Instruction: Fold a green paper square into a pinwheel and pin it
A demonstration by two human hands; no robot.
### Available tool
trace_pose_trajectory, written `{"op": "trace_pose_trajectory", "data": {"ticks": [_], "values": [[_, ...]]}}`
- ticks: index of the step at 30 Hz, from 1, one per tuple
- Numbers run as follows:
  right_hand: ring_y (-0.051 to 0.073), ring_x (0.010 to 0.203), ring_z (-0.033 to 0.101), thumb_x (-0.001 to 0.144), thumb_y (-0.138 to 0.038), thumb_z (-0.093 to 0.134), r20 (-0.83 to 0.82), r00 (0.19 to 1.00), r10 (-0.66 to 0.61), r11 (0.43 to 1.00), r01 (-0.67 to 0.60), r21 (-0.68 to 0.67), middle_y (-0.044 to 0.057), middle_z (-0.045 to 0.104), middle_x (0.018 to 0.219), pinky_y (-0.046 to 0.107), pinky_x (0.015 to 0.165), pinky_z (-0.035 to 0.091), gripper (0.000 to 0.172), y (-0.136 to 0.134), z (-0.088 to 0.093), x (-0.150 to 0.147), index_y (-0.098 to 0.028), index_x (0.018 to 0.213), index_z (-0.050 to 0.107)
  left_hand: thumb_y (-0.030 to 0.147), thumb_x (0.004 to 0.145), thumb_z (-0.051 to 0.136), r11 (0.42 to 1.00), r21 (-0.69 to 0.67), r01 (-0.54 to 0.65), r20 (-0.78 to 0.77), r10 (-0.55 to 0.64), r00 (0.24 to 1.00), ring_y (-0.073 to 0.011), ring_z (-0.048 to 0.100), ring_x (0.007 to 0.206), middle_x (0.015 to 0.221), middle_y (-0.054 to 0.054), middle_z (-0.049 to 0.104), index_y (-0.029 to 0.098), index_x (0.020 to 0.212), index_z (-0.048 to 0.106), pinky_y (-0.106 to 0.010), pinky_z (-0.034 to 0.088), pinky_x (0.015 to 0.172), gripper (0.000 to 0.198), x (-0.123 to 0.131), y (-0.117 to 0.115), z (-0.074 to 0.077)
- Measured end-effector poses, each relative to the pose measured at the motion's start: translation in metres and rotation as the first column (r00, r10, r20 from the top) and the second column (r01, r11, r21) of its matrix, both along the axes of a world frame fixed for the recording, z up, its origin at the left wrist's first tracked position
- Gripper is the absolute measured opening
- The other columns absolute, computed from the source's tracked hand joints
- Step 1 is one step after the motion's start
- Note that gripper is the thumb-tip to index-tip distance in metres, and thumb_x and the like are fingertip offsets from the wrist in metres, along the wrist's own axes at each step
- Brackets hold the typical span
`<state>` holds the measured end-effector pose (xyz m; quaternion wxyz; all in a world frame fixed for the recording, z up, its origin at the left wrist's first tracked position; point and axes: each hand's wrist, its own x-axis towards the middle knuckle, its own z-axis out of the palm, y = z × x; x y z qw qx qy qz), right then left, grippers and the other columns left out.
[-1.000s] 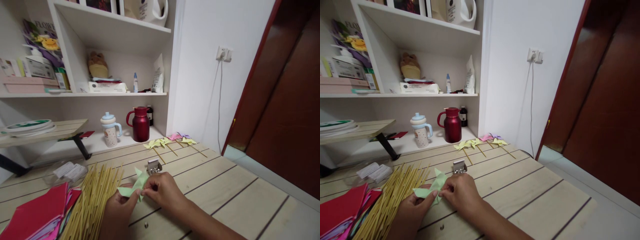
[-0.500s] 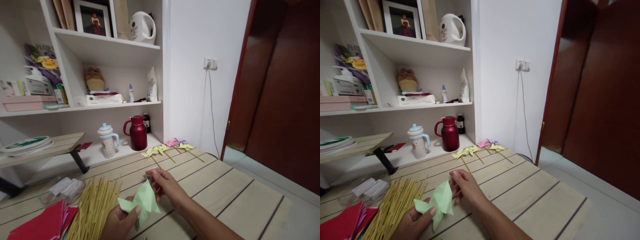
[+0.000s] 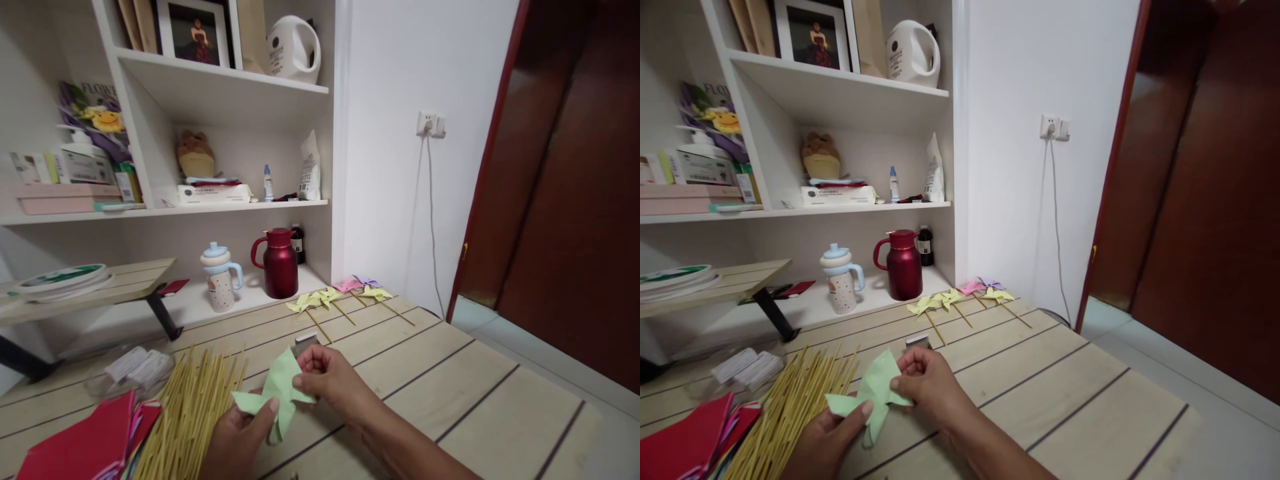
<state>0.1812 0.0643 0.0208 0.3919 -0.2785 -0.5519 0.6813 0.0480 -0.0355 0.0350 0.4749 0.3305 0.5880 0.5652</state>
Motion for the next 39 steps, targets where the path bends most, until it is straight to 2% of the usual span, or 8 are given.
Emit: {"op": "trace_pose_trajectory", "data": {"ticks": [8, 12, 15, 19, 24, 28, 31, 39], "values": [[0.007, 0.047, 0.04, 0.058, -0.031, 0.079, -0.046, 0.998, -0.04, 0.997, 0.043, 0.064, -0.008, 0.048, 0.054, 0.021, 0.047, 0.034, 0.034, -0.003, -0.007, -0.005, -0.02, 0.067, 0.048, 0.048, 0.056, 0.081, 0.999, 0.046, 0.008, 0.087, -0.012, 0.996, -0.0202, 0.061, 0.059, 0.06, -0.006, 0.069, 0.013, 0.067, 0.071, -0.031, 0.048, 0.064, 0.038, -0.007, 0.004, -0.017], [0.009, 0.056, 0.043, 0.064, -0.026, 0.076, -0.088, 0.996, -0.03, 0.983, 0.046, 0.179, -0.006, 0.049, 0.063, 0.021, 0.054, 0.035, 0.025, -0.006, -0.006, -0.002, -0.019, 0.077, 0.056, 0.046, 0.061, 0.079, 0.999, 0.051, -0.02, 0.105, 0.015, 0.994, -0.0208, 0.062, 0.062, 0.058, -0.004, 0.066, 0.016, 0.063, 0.069, -0.031, 0.048, 0.063, 0.031, -0.007, 0.003, -0.02], [0.013, 0.065, 0.049, 0.071, -0.023, 0.072, -0.03, 0.998, -0.059, 0.948, 0.065, 0.313, -0.003, 0.054, 0.071, 0.025, 0.063, 0.04, 0.019, -0.008, -0.005, 0.0, -0.019, 0.089, 0.066, 0.046, 0.061, 0.078, 0.998, 0.042, -0.044, 0.106, 0.039, 0.994, -0.0207, 0.062, 0.061, 0.058, -0.003, 0.064, 0.019, 0.061, 0.067, -0.031, 0.048, 0.062, 0.03, -0.005, 0.003, -0.02], [0.015, 0.071, 0.054, 0.074, -0.017, 0.068, 0.056, 0.988, -0.141, 0.863, 0.096, 0.495, 0.001, 0.059, 0.078, 0.027, 0.066, 0.044, 0.009, -0.01, -0.003, 0.002, -0.02, 0.082, 0.072, 0.048, 0.06, 0.078, 0.995, 0.051, -0.09, 0.053, 0.087, 0.995, -0.0199, 0.06, 0.06, 0.054, -0.002, 0.061, 0.019, 0.058, 0.065, -0.03, 0.047, 0.06, 0.032, -0.006, 0.001, -0.024], [0.018, 0.081, 0.058, 0.075, -0.017, 0.073, 0.062, 0.987, -0.15, 0.826, 0.091, 0.556, 0.003, 0.059, 0.084, 0.028, 0.071, 0.048, 0.012, -0.014, 0.001, 0.004, -0.024, 0.083, 0.078, 0.047, 0.062, 0.077, 0.992, 0.07, -0.109, 0.05, 0.106, 0.993, -0.0168, 0.055, 0.054, 0.053, -0.001, 0.059, 0.017, 0.056, 0.064, -0.028, 0.044, 0.056, 0.033, -0.005, 0.001, -0.029], [0.02, 0.089, 0.058, 0.077, -0.018, 0.074, 0.053, 0.989, -0.141, 0.802, 0.083, 0.591, 0.003, 0.058, 0.087, 0.031, 0.079, 0.048, 0.014, -0.016, 0.002, 0.006, -0.028, 0.084, 0.08, 0.049, 0.063, 0.076, 0.991, 0.101, -0.086, 0.128, 0.072, 0.989, -0.0176, 0.057, 0.056, 0.058, -0.002, 0.064, 0.017, 0.066, 0.069, -0.029, 0.044, 0.058, 0.033, 0.0, 0.0, -0.028], [0.019, 0.089, 0.058, 0.078, -0.018, 0.074, 0.049, 0.989, -0.143, 0.787, 0.083, 0.612, 0.003, 0.059, 0.087, 0.032, 0.08, 0.049, 0.014, -0.016, 0.002, 0.006, -0.029, 0.082, 0.08, 0.047, 0.066, 0.075, 0.99, 0.115, -0.078, 0.16, 0.059, 0.985, -0.018, 0.057, 0.057, 0.058, -0.002, 0.064, 0.017, 0.065, 0.069, -0.029, 0.045, 0.058, 0.03, 0.002, -0.002, -0.027], [0.018, 0.085, 0.06, 0.079, -0.017, 0.074, 0.063, 0.988, -0.142, 0.739, 0.063, 0.671, 0.003, 0.06, 0.089, 0.031, 0.075, 0.051, 0.017, -0.015, -0.002, 0.005, -0.032, 0.085, 0.08, 0.043, 0.064, 0.075, 0.989, 0.114, -0.097, 0.102, 0.086, 0.991, -0.0194, 0.06, 0.062, 0.061, -0.002, 0.067, 0.019, 0.065, 0.071, -0.03, 0.046, 0.065, 0.025, 0.01, -0.003, -0.014]]}}
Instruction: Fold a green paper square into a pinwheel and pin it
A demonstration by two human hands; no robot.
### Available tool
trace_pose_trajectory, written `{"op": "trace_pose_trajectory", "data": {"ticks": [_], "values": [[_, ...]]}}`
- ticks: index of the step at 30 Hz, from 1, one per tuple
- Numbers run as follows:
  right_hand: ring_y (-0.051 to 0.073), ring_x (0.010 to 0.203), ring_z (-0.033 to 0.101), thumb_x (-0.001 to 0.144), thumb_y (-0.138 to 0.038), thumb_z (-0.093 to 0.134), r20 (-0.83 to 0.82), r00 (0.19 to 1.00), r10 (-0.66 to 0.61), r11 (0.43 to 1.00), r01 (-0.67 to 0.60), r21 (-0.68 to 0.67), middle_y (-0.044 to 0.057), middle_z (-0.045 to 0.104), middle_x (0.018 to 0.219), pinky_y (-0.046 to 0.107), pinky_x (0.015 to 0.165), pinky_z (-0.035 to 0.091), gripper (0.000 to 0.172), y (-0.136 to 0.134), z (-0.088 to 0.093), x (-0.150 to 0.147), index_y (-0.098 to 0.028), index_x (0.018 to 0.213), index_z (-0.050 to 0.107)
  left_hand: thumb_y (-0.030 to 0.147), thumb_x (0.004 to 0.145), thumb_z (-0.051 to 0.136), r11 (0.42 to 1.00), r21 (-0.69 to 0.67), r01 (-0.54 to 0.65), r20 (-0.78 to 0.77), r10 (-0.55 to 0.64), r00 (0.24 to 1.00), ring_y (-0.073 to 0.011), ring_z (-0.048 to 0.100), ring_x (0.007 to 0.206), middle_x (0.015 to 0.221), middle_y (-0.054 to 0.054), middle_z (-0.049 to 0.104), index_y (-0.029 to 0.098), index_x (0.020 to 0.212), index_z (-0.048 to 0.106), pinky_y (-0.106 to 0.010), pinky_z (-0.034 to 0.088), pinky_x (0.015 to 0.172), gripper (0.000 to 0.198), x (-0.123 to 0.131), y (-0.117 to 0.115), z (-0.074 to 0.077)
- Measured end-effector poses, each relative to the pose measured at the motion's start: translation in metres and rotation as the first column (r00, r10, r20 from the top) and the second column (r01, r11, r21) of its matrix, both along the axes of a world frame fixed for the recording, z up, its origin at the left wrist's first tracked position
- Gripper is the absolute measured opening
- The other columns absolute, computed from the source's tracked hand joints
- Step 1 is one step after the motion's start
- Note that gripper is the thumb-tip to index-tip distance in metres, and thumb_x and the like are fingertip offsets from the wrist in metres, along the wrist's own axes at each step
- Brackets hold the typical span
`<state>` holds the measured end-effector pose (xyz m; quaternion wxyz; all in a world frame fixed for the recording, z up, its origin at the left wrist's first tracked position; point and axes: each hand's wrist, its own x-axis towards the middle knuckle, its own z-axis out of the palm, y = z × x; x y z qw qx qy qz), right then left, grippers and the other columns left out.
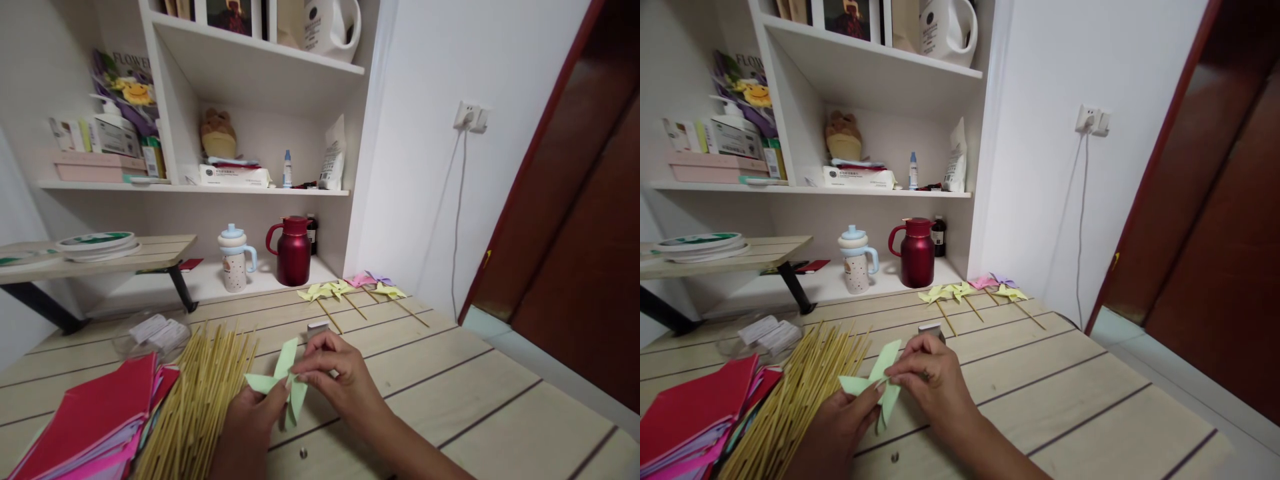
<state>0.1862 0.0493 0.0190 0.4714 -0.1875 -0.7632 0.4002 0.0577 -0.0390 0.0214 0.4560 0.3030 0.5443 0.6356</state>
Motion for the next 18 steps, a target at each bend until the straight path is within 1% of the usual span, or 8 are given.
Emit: {"op": "trace_pose_trajectory", "data": {"ticks": [4, 7, 11, 14, 16, 18], "values": [[0.019, 0.09, 0.06, 0.081, -0.017, 0.073, 0.024, 0.999, 0.037, 0.999, -0.037, 0.004, 0.003, 0.061, 0.093, 0.032, 0.078, 0.051, 0.018, 0.0, 0.001, 0.0, -0.033, 0.087, 0.08, 0.043, 0.05, 0.081, 0.994, -0.09, -0.069, -0.064, 0.063, 0.996, -0.0188, 0.057, 0.063, 0.059, -0.001, 0.067, 0.018, 0.063, 0.069, -0.028, 0.045, 0.064, 0.031, 0.0, -0.003, 0.013], [0.019, 0.092, 0.06, 0.083, -0.018, 0.071, 0.038, 0.999, 0.038, 0.999, -0.038, 0.002, 0.003, 0.061, 0.094, 0.033, 0.081, 0.05, 0.018, -0.002, 0.004, 0.001, -0.033, 0.089, 0.08, 0.044, 0.05, 0.08, 0.987, -0.116, -0.111, -0.126, 0.097, 0.987, -0.0186, 0.056, 0.062, 0.058, -0.001, 0.067, 0.017, 0.064, 0.068, -0.028, 0.044, 0.063, 0.033, -0.001, -0.005, 0.017], [0.019, 0.095, 0.059, 0.087, -0.024, 0.067, 0.064, 0.996, 0.066, 0.998, -0.065, -0.022, 0.004, 0.061, 0.096, 0.033, 0.083, 0.049, 0.015, -0.005, 0.008, 0.002, -0.031, 0.09, 0.08, 0.043, 0.052, 0.078, 0.985, -0.126, -0.118, -0.126, 0.102, 0.987, -0.0204, 0.059, 0.065, 0.062, -0.002, 0.069, 0.016, 0.07, 0.068, -0.029, 0.045, 0.066, 0.035, -0.003, -0.004, 0.014], [0.02, 0.098, 0.058, 0.092, -0.028, 0.059, 0.069, 0.992, 0.103, 0.994, -0.099, -0.047, 0.005, 0.061, 0.098, 0.033, 0.085, 0.048, 0.02, -0.005, 0.009, 0.003, -0.029, 0.091, 0.079, 0.043, 0.053, 0.078, 0.984, -0.128, -0.12, -0.093, 0.108, 0.99, -0.0209, 0.06, 0.065, 0.063, -0.003, 0.07, 0.015, 0.071, 0.067, -0.03, 0.046, 0.065, 0.035, -0.006, -0.001, 0.011], [0.02, 0.099, 0.058, 0.09, -0.028, 0.062, 0.058, 0.992, 0.11, 0.991, -0.106, -0.078, 0.005, 0.06, 0.099, 0.034, 0.087, 0.047, 0.017, -0.004, 0.008, 0.002, -0.029, 0.091, 0.079, 0.043, 0.053, 0.077, 0.987, -0.113, -0.114, -0.096, 0.103, 0.99, -0.0201, 0.059, 0.064, 0.063, -0.003, 0.07, 0.014, 0.071, 0.067, -0.03, 0.046, 0.064, 0.035, -0.007, 0.001, 0.009], [0.021, 0.099, 0.059, 0.082, -0.025, 0.071, 0.047, 0.993, 0.108, 0.987, -0.101, -0.126, 0.004, 0.059, 0.098, 0.035, 0.09, 0.047, 0.013, -0.003, 0.007, 0.001, -0.029, 0.092, 0.079, 0.043, 0.054, 0.076, 0.987, -0.105, -0.121, -0.124, 0.108, 0.986, -0.0188, 0.058, 0.061, 0.06, -0.002, 0.069, 0.013, 0.072, 0.068, -0.029, 0.045, 0.061, 0.035, -0.007, 0.001, 0.007]]}}
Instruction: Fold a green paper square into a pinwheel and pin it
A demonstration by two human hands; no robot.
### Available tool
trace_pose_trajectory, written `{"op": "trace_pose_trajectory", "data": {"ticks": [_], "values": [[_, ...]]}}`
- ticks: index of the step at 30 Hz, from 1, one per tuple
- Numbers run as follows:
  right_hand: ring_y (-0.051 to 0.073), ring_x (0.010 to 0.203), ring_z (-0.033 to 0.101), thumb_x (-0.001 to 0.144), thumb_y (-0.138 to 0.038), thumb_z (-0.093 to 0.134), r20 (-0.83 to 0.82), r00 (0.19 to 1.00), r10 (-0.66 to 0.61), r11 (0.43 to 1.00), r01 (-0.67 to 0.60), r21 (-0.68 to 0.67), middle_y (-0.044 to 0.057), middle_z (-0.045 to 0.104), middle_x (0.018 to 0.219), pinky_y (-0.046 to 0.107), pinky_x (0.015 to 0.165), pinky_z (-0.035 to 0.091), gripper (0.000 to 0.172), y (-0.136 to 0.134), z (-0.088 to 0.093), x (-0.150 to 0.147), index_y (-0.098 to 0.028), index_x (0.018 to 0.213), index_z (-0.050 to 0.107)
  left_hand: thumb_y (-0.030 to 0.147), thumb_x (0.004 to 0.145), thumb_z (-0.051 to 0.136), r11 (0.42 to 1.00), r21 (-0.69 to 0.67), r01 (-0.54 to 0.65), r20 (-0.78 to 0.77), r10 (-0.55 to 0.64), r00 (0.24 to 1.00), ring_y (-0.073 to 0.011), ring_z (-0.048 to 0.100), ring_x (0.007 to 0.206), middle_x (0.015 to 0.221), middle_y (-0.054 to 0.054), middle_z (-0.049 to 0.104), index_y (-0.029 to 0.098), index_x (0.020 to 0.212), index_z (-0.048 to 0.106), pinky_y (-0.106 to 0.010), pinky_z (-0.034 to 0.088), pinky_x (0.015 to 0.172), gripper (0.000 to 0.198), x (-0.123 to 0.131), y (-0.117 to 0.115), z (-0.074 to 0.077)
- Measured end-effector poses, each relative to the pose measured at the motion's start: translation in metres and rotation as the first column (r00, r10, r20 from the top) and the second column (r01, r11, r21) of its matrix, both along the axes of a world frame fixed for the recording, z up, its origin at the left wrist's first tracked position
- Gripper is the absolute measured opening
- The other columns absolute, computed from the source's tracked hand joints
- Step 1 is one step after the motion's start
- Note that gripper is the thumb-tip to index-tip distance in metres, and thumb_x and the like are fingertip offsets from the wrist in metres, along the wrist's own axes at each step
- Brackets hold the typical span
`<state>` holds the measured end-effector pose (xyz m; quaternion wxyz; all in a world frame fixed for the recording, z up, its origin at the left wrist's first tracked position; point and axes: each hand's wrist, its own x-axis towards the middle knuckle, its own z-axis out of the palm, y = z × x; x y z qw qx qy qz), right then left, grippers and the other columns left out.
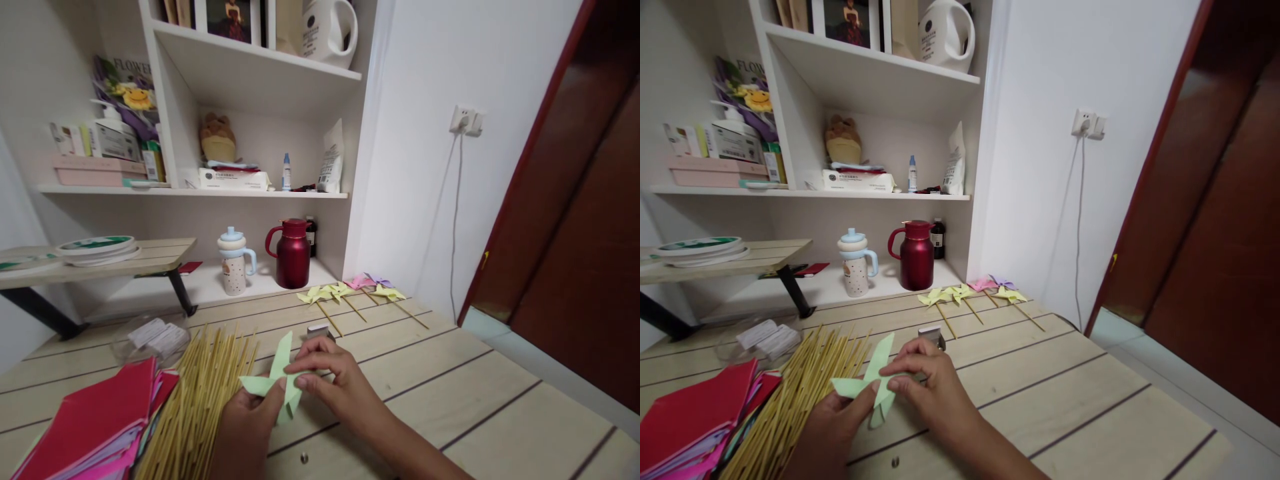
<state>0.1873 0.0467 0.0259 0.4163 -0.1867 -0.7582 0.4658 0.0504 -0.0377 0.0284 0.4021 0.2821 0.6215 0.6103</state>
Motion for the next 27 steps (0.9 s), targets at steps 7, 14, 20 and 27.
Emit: {"op": "trace_pose_trajectory", "data": {"ticks": [7, 14, 20, 27], "values": [[0.019, 0.088, 0.057, 0.068, -0.015, 0.079, -0.04, 0.998, -0.042, 0.99, 0.036, -0.137, 0.002, 0.061, 0.092, 0.032, 0.081, 0.047, 0.035, 0.004, -0.004, -0.005, -0.026, 0.101, 0.076, 0.043, 0.06, 0.075, 1.0, 0.015, -0.026, -0.007, 0.026, 1.0, -0.0198, 0.064, 0.063, 0.063, -0.003, 0.072, 0.012, 0.081, 0.07, -0.028, 0.048, 0.061, 0.038, 0.0, 0.004, -0.015], [0.016, 0.077, 0.055, 0.066, -0.014, 0.076, -0.111, 0.992, -0.055, 0.954, 0.019, -0.298, -0.002, 0.054, 0.079, 0.029, 0.073, 0.045, 0.043, 0.005, -0.005, -0.007, -0.022, 0.108, 0.07, 0.037, 0.051, 0.077, 0.998, -0.026, -0.063, -0.022, 0.062, 0.998, -0.021, 0.066, 0.061, 0.062, -0.002, 0.073, 0.018, 0.071, 0.071, -0.027, 0.049, 0.056, 0.028, 0.002, 0.003, -0.002], [0.017, 0.078, 0.054, 0.067, -0.015, 0.073, -0.084, 0.993, -0.081, 0.955, 0.053, -0.293, -0.001, 0.056, 0.08, 0.03, 0.074, 0.044, 0.04, 0.003, -0.002, -0.006, -0.02, 0.107, 0.07, 0.038, 0.05, 0.075, 0.997, -0.027, -0.065, -0.082, 0.063, 0.995, -0.0213, 0.068, 0.064, 0.062, -0.003, 0.074, 0.018, 0.068, 0.07, -0.026, 0.05, 0.058, 0.027, 0.002, 0.005, 0.0], [0.016, 0.077, 0.053, 0.066, -0.011, 0.073, -0.104, 0.993, -0.047, 0.953, 0.013, -0.304, -0.001, 0.057, 0.081, 0.029, 0.073, 0.045, 0.045, 0.002, -0.002, -0.006, -0.02, 0.11, 0.068, 0.043, 0.051, 0.071, 0.998, -0.013, -0.054, -0.077, 0.052, 0.996, -0.0225, 0.07, 0.066, 0.064, -0.002, 0.075, 0.019, 0.074, 0.07, -0.027, 0.052, 0.06, 0.033, 0.004, 0.002, -0.002]]}}
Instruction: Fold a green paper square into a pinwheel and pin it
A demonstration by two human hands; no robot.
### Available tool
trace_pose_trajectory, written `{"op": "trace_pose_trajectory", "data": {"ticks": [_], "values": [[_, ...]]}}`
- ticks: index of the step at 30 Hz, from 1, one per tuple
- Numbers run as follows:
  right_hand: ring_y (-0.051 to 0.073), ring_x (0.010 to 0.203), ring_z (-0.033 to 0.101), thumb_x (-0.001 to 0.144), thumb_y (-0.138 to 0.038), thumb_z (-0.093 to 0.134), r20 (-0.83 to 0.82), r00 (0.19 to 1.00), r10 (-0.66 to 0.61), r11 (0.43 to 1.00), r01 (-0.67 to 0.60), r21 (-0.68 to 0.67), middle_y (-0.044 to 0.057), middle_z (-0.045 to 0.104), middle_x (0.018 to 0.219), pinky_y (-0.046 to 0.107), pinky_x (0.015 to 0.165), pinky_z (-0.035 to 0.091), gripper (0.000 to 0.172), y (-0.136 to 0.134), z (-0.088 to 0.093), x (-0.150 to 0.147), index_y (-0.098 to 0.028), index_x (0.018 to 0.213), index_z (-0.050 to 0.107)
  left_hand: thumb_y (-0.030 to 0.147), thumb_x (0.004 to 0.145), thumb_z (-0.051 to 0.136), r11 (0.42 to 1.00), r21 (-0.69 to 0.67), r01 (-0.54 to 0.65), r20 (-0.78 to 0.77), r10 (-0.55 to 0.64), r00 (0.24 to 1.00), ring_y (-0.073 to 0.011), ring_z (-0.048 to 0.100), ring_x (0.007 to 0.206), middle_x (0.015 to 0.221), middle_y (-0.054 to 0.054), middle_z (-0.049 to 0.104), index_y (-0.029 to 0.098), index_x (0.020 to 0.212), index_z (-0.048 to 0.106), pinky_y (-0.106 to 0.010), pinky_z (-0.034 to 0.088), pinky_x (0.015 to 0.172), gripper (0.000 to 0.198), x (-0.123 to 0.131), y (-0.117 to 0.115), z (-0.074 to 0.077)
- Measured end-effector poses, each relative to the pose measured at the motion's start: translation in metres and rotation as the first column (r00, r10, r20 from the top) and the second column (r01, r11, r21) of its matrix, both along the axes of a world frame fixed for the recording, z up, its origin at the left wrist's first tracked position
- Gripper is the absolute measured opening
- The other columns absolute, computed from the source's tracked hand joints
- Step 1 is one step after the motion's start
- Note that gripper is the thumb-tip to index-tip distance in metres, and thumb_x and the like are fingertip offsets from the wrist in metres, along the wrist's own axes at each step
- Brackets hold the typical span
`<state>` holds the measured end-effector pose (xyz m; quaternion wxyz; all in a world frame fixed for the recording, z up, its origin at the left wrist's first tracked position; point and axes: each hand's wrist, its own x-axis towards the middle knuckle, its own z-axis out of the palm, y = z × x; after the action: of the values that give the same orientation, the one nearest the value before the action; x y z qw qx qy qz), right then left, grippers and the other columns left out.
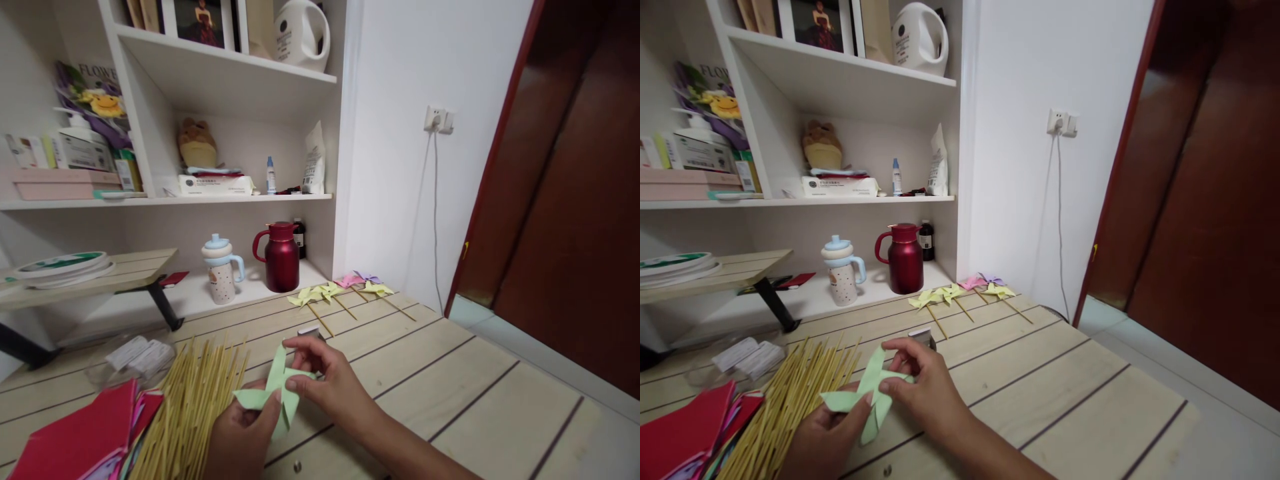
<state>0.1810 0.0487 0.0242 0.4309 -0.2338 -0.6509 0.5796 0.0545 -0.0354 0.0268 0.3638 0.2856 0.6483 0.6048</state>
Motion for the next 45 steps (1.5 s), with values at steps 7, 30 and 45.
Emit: {"op": "trace_pose_trajectory", "data": {"ticks": [7, 30, 45], "values": [[0.014, 0.077, 0.055, 0.067, -0.006, 0.068, 0.03, 1.0, 0.0, 1.0, -0.001, 0.018, -0.002, 0.057, 0.081, 0.029, 0.073, 0.045, 0.056, -0.003, 0.001, 0.0, -0.023, 0.12, 0.062, 0.041, 0.054, 0.071, 0.999, 0.003, 0.053, -0.021, -0.053, 0.998, -0.0214, 0.07, 0.066, 0.062, 0.001, 0.074, 0.024, 0.069, 0.067, -0.025, 0.051, 0.06, 0.023, 0.003, -0.001, 0.005], [0.012, 0.069, 0.053, 0.069, -0.001, 0.06, 0.023, 0.998, -0.059, 0.993, 0.056, 0.104, -0.007, 0.055, 0.074, 0.027, 0.072, 0.044, 0.085, -0.007, 0.007, 0.002, -0.029, 0.145, 0.032, 0.043, 0.054, 0.075, 0.991, 0.047, 0.127, 0.016, -0.128, 0.992, -0.0229, 0.067, 0.062, 0.061, -0.004, 0.073, 0.022, 0.059, 0.069, -0.032, 0.053, 0.065, 0.023, 0.004, 0.003, 0.0], [0.015, 0.077, 0.058, 0.069, -0.012, 0.073, -0.093, 0.995, 0.047, 0.995, -0.054, -0.079, -0.003, 0.061, 0.081, 0.032, 0.079, 0.046, 0.095, -0.007, 0.006, 0.001, -0.027, 0.149, 0.024, 0.051, 0.056, 0.069, 0.991, 0.085, -0.104, -0.371, 0.129, 0.92, -0.0292, 0.066, 0.093, 0.09, -0.008, 0.074, 0.02, 0.079, 0.069, -0.035, 0.047, 0.087, 0.039, -0.006, 0.001, -0.012]]}}
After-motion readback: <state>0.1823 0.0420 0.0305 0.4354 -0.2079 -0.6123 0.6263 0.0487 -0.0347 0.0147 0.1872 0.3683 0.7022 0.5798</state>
